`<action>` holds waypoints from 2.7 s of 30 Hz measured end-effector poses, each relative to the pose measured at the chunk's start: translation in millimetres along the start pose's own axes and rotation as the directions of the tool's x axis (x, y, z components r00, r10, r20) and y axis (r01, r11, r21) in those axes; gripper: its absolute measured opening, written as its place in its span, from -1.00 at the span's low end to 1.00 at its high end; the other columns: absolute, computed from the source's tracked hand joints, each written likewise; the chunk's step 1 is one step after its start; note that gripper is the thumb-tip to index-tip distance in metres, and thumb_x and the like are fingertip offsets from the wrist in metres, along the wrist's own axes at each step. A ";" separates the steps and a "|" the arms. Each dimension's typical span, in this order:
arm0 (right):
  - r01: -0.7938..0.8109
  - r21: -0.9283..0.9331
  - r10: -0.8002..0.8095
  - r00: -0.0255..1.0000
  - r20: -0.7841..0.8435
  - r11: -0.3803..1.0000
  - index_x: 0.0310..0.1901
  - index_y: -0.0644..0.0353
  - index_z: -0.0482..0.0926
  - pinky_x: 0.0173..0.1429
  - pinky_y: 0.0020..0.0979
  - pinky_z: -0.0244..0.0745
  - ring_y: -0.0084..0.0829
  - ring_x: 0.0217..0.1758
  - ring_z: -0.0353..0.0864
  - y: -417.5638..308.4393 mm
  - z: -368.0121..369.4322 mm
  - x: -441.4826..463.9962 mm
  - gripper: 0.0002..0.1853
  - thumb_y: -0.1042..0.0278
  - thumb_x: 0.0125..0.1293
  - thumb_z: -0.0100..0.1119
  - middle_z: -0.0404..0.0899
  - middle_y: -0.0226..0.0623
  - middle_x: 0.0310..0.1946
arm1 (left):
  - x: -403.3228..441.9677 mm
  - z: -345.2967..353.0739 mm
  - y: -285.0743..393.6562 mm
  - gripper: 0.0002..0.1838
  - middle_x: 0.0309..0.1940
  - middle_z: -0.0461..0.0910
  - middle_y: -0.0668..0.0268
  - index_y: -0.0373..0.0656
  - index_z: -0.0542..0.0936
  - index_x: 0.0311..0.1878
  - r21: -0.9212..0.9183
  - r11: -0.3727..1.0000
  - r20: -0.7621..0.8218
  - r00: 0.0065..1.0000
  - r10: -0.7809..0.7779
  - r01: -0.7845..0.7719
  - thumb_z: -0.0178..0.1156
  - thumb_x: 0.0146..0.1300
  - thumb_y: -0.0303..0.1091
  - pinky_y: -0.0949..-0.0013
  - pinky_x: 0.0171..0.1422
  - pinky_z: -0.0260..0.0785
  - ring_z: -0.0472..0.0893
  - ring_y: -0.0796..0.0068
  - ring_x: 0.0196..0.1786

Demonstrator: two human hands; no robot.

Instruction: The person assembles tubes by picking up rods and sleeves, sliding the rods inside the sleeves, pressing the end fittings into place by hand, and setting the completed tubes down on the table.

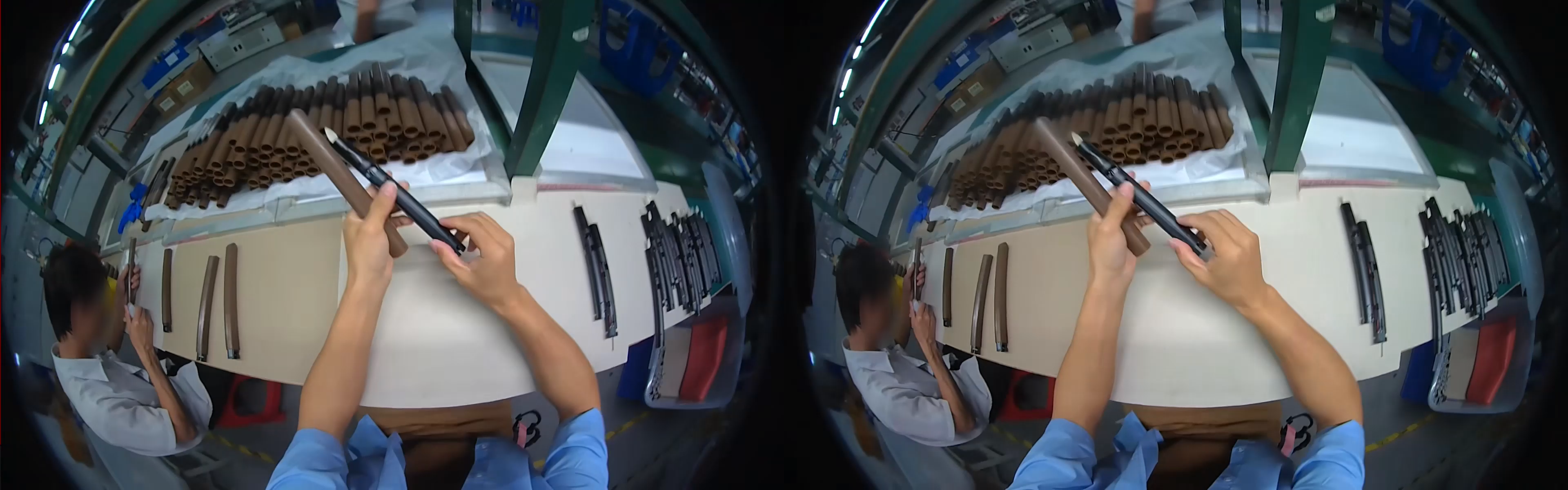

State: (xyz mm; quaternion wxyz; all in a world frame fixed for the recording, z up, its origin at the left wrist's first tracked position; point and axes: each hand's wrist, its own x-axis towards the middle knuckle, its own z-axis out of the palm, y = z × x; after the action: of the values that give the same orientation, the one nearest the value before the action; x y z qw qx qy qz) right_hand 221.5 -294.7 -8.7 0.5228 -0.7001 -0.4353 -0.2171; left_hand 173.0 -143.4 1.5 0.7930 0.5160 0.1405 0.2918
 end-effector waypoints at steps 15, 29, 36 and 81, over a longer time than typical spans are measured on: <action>-0.143 0.217 0.139 0.990 0.035 0.966 -0.10 0.24 0.54 -0.52 -0.60 0.35 -0.61 -0.57 0.44 11.3 -8.0 -27.9 -0.59 0.49 -0.04 0.43 0.61 -0.28 -0.29 | -2.4 -4.2 -1.2 -0.57 0.01 0.52 0.10 -0.28 0.35 0.17 -0.107 0.994 0.056 0.998 0.009 -0.003 0.10 0.32 -0.26 0.29 0.13 0.45 0.58 0.32 -0.01; -0.539 0.492 0.547 0.825 0.143 0.684 -0.16 0.37 0.54 -0.52 -0.60 0.35 -0.69 -0.55 0.45 7.7 -2.6 -32.6 -0.75 0.46 0.15 0.32 0.60 -0.33 -0.44 | -6.5 -0.3 -4.6 -0.50 -0.04 0.51 0.08 -0.35 0.29 0.20 -0.032 0.996 -0.001 0.997 0.081 -0.081 0.12 0.31 -0.25 0.37 -0.01 0.50 0.59 0.35 -0.09; -0.545 0.544 0.560 0.813 0.159 0.637 -0.09 0.37 0.54 -0.52 -0.62 0.34 -0.70 -0.59 0.43 -2.2 0.2 -29.8 -0.71 0.50 0.15 0.30 0.55 -0.35 -0.49 | -9.9 3.2 -0.9 -0.48 -0.09 0.53 0.08 -0.39 0.28 0.20 0.052 0.989 0.005 0.991 0.136 -0.136 0.13 0.32 -0.25 0.37 -0.02 0.50 0.61 0.35 -0.11; 0.212 0.277 -0.233 0.972 0.044 0.937 -0.20 0.15 0.50 -0.62 -0.57 0.19 -0.55 -0.68 0.32 -13.7 -51.9 -11.3 -0.65 0.46 -0.12 0.27 0.43 -0.36 -0.58 | 36.6 -74.5 82.5 -0.58 -0.42 0.32 0.30 -0.32 0.28 -0.18 -0.896 0.442 0.069 0.997 0.040 0.045 -0.21 0.44 -0.05 0.39 -0.26 0.27 0.34 0.44 -0.35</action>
State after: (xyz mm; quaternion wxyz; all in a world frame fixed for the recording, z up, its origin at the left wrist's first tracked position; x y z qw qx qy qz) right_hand 211.9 -345.8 8.9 0.5685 -0.5764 -0.5566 -0.1867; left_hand 136.6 -41.8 46.7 0.9511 0.0305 -0.0661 0.3000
